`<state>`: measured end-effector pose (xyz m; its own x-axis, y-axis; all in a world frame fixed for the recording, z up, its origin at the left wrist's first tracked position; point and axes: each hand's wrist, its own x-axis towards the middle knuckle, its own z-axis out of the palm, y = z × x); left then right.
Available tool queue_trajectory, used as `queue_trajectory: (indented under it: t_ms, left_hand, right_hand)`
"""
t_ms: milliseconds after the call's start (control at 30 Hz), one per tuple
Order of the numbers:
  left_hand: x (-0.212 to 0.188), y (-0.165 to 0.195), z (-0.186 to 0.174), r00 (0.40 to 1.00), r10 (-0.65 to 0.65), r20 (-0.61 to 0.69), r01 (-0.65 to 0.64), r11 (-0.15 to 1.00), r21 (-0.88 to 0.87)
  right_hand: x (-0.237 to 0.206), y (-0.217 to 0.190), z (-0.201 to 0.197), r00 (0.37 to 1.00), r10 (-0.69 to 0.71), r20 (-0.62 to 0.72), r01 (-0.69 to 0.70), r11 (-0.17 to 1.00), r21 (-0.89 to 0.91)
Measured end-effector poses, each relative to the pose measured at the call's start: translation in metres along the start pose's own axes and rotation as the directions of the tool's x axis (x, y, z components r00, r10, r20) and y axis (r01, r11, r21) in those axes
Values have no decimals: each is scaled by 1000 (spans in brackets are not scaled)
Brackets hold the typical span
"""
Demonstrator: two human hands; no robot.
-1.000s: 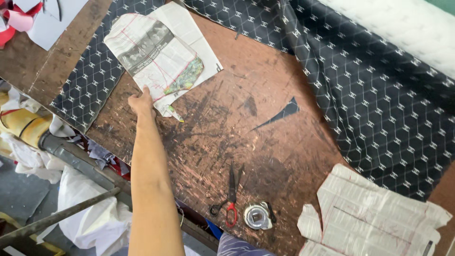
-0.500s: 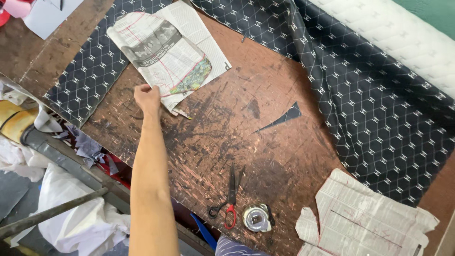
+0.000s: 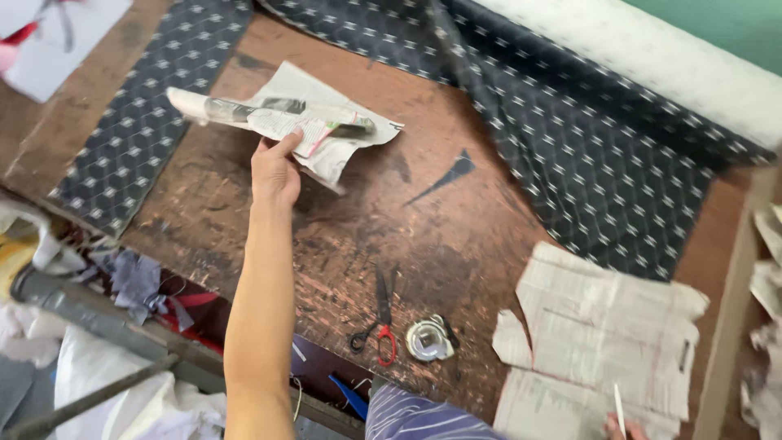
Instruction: The person cuts a black quilted logo-patterned fabric panel with scissors along a marked line, then lays a newspaper pattern piece over the fabric and trims around it. They move the cut piece aside, reposition the fabric roll, and measure and mark the fabric with chalk and a measuring tape.
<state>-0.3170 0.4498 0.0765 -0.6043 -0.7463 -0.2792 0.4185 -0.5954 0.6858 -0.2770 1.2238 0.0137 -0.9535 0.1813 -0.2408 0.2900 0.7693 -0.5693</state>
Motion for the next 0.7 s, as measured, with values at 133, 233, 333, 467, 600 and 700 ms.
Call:
queue_trajectory:
  t_ms: [133,233,333,467,600,700]
  left_hand:
    - [-48,-33,79,980,-3,200,-7,999,51]
    - [-99,-61,144,930,11,367,-52,993,103]
    - [-167,-91,202,860,-17,510,-100,974,202]
    - [-275,-142,269,741,-141,657,-168,908,383]
    - [-383,-196,322,626,-354,695,-40,875,482]
    - [-455,-237,353,512,-537,671,74,806,588]
  right_hand:
    - [-16,19,-18,995,-54,-83,63,991,116]
    - [-28,18,-38,997,1,-79,9,992,123]
    - [-31,2,-61,991,72,-111,-20,909,416]
    - [-33,-16,-121,970,137,-202,1,826,563]
    - [-23,-13,-182,978,131,-164,32,680,732]
    - [1,12,-217,989,123,-85,13,496,868]
